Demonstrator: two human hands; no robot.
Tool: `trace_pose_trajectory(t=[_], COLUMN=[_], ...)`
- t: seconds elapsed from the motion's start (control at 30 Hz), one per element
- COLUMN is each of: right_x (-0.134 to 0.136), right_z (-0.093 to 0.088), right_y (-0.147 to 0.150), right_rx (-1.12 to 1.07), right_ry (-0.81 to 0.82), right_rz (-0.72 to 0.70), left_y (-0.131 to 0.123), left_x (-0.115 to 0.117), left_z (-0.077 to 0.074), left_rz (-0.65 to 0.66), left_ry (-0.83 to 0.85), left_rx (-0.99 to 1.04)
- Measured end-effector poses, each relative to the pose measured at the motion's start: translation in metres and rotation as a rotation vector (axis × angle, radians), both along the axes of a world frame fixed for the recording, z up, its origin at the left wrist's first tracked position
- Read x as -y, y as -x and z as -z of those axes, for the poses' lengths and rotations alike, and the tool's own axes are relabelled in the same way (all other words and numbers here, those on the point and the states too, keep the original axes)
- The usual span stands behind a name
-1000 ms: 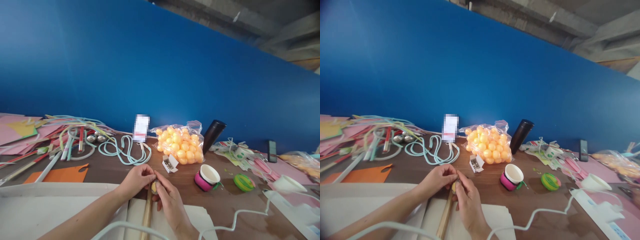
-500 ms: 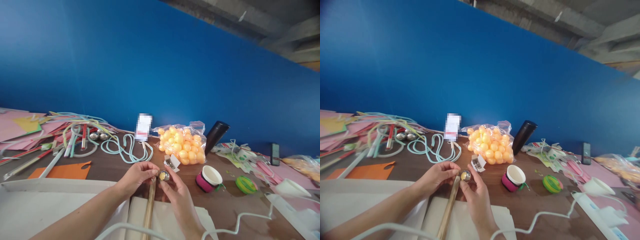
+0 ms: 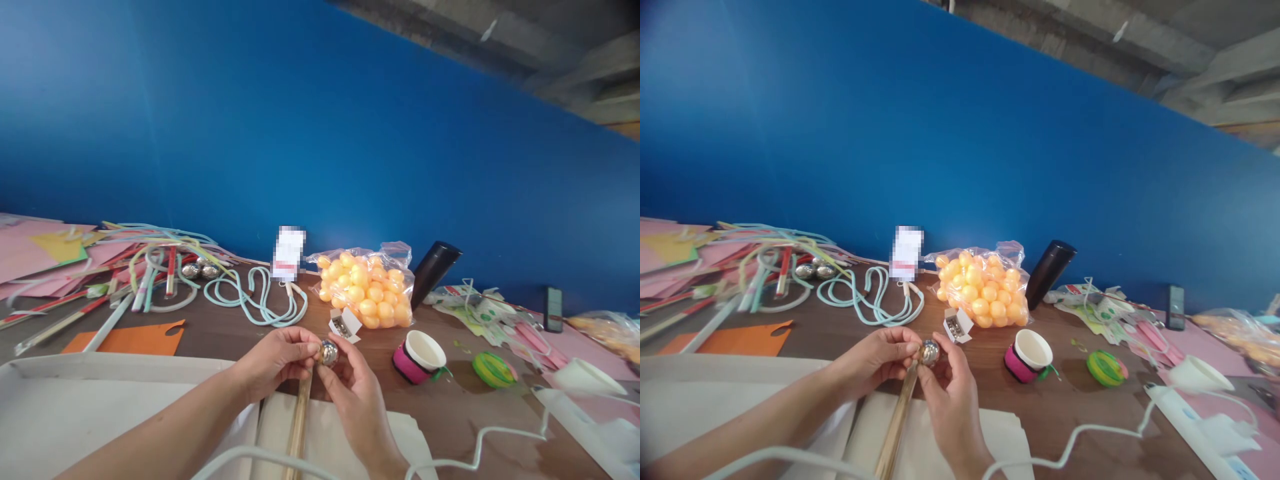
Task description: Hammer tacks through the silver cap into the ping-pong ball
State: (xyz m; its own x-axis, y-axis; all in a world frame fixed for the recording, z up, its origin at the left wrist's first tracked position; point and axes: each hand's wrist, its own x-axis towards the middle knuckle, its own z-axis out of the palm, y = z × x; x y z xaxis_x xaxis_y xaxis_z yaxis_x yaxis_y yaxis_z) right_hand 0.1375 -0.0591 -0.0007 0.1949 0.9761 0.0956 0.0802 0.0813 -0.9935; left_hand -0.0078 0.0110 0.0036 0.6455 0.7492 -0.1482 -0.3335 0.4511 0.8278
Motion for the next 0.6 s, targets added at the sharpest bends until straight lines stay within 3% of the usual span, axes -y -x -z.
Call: trace_pose_trajectory(t=[0.6], right_x=[0.0022], right_z=[-0.0015], right_y=[0.0003], right_rx=[0.114], right_ry=[-0.039], right_rz=[-0.025], left_y=[0.0033], left_x=[-0.0028], left_z=[-0.0032], left_rz=[0.042], left_ry=[0.094], left_rx=[-0.078])
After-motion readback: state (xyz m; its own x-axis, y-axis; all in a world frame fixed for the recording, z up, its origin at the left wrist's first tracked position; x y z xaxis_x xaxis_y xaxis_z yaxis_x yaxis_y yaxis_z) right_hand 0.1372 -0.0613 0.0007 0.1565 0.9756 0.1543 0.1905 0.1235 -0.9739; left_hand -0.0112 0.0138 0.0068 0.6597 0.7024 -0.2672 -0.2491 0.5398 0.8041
